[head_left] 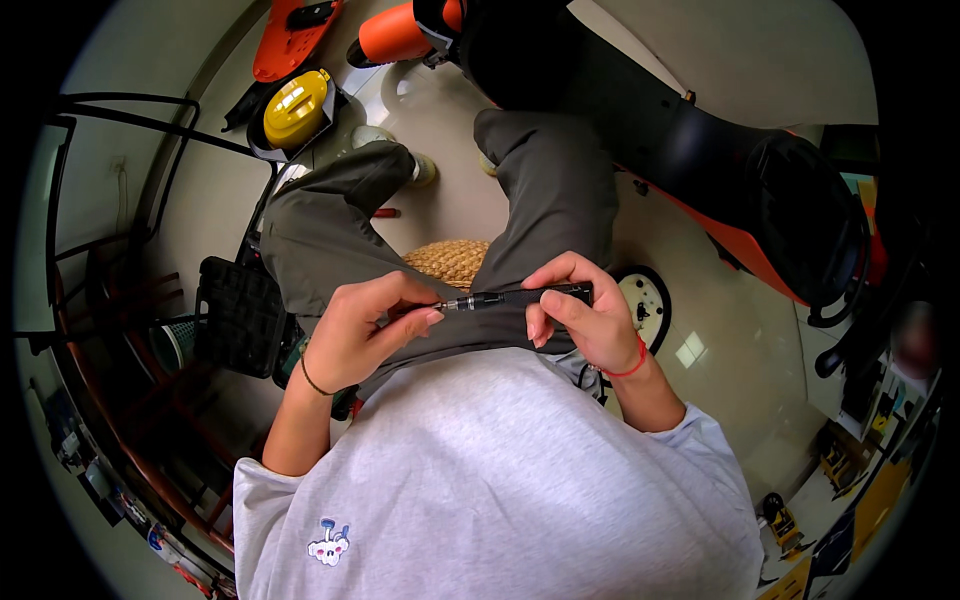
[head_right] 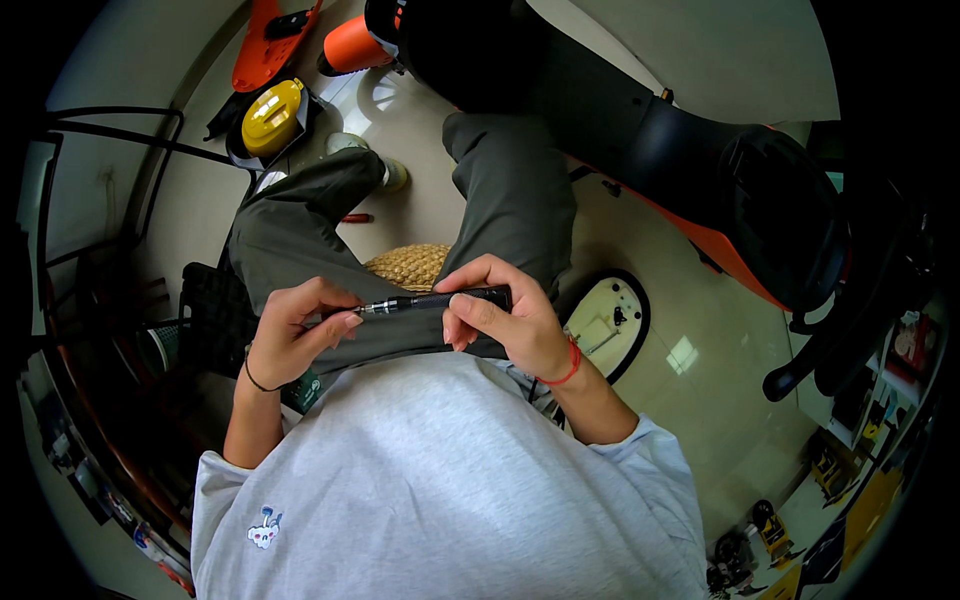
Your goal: The person holds an orange plastic body panel, uses a screwdriver and a wrench to remove several fasteners from a scooter, and detaches the panel from the vehicle frame.
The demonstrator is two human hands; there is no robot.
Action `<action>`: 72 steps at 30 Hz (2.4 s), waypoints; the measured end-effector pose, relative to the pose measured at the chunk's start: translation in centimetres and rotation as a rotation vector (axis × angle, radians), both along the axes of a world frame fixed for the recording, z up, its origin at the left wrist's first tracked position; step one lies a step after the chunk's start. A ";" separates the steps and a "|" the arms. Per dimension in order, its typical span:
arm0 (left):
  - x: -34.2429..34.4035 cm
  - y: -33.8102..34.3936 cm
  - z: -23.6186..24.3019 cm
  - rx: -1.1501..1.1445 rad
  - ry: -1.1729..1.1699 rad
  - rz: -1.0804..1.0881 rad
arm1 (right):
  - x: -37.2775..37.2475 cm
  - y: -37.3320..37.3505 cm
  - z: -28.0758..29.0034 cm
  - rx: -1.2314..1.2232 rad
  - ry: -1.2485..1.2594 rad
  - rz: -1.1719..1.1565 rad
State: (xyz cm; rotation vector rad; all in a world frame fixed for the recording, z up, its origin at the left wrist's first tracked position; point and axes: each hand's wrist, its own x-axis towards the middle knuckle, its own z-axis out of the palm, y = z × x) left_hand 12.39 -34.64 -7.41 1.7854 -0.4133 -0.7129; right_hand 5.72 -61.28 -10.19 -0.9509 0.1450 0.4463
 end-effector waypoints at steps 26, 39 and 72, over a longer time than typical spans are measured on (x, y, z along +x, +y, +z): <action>0.3 0.9 0.7 -0.226 0.184 -0.169 | -1.9 2.3 0.2 -0.178 -0.461 -0.116; -0.2 -0.9 -2.0 -0.445 0.335 0.621 | -0.3 4.4 1.0 -0.015 -0.032 0.085; 2.1 -5.1 -3.2 -0.343 0.191 0.537 | 1.1 7.4 2.2 -0.158 0.077 -0.088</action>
